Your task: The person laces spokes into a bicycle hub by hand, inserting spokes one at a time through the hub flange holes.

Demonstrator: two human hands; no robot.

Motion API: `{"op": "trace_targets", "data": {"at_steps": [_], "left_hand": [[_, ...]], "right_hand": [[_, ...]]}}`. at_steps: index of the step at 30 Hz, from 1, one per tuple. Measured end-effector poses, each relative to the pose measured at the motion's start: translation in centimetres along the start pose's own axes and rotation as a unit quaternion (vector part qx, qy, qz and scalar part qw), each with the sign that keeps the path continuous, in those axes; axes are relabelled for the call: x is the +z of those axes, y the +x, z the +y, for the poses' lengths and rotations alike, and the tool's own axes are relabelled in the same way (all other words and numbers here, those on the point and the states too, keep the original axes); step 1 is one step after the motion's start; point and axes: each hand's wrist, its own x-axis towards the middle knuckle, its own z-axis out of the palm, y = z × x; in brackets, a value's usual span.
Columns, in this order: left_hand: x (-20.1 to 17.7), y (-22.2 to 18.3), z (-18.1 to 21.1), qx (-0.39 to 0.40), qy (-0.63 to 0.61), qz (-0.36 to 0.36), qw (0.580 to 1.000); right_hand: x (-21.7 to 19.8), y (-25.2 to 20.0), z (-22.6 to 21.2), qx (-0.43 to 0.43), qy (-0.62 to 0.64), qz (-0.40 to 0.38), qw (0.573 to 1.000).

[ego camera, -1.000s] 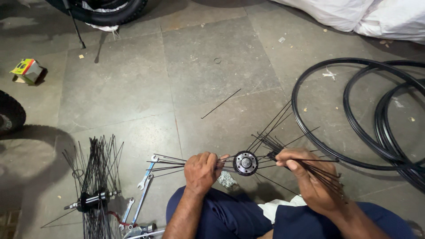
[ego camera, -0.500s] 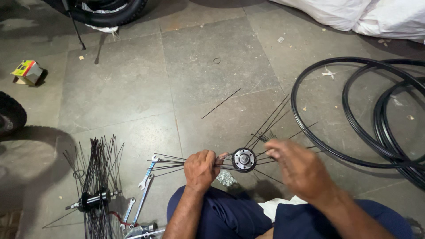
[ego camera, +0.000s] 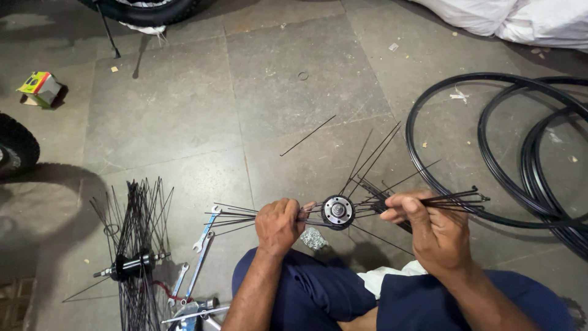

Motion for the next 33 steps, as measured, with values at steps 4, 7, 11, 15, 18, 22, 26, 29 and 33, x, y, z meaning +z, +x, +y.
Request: {"op": "trace_targets", "data": {"at_steps": [4, 7, 11, 15, 18, 22, 26, 29, 33], "left_hand": [[0.1, -0.1, -0.1, 0.0, 0.005, -0.003, 1.0], [0.1, -0.1, -0.1, 0.002, 0.004, 0.003, 1.0], [0.3, -0.2, -0.2, -0.001, 0.002, 0.001, 1.0], [0.7, -0.6, -0.4, 0.002, 0.014, -0.003, 1.0], [0.9, -0.7, -0.5, -0.01, 0.009, -0.006, 1.0], [1.2, -0.8, -0.8, -0.015, 0.006, -0.008, 1.0], [1.0, -0.3, -0.4, -0.004, -0.008, 0.012, 1.0], [0.8, -0.3, -0.2, -0.001, -0.007, 0.013, 1.0], [0.7, -0.4, -0.2, -0.004, 0.004, 0.009, 1.0]], "right_hand": [[0.1, -0.1, 0.4, -0.005, 0.007, -0.004, 1.0], [0.3, 0.1, -0.2, 0.01, -0.006, -0.023, 1.0], [1.2, 1.5, -1.9, -0.082, -0.149, -0.1, 0.98], [2.6, 4.4, -3.0, -0.037, -0.354, -0.238, 0.904], [2.1, 4.8, -3.1, -0.135, -0.278, -0.084, 0.947], [0.9, 3.3, -1.7, -0.133, -0.164, -0.065, 0.975], [0.6, 2.0, 0.2, -0.048, -0.135, -0.051, 0.988], [1.3, 1.7, 1.8, -0.024, -0.13, -0.071, 0.989], [1.7, 1.5, 2.9, -0.068, -0.14, -0.09, 0.984]]}}
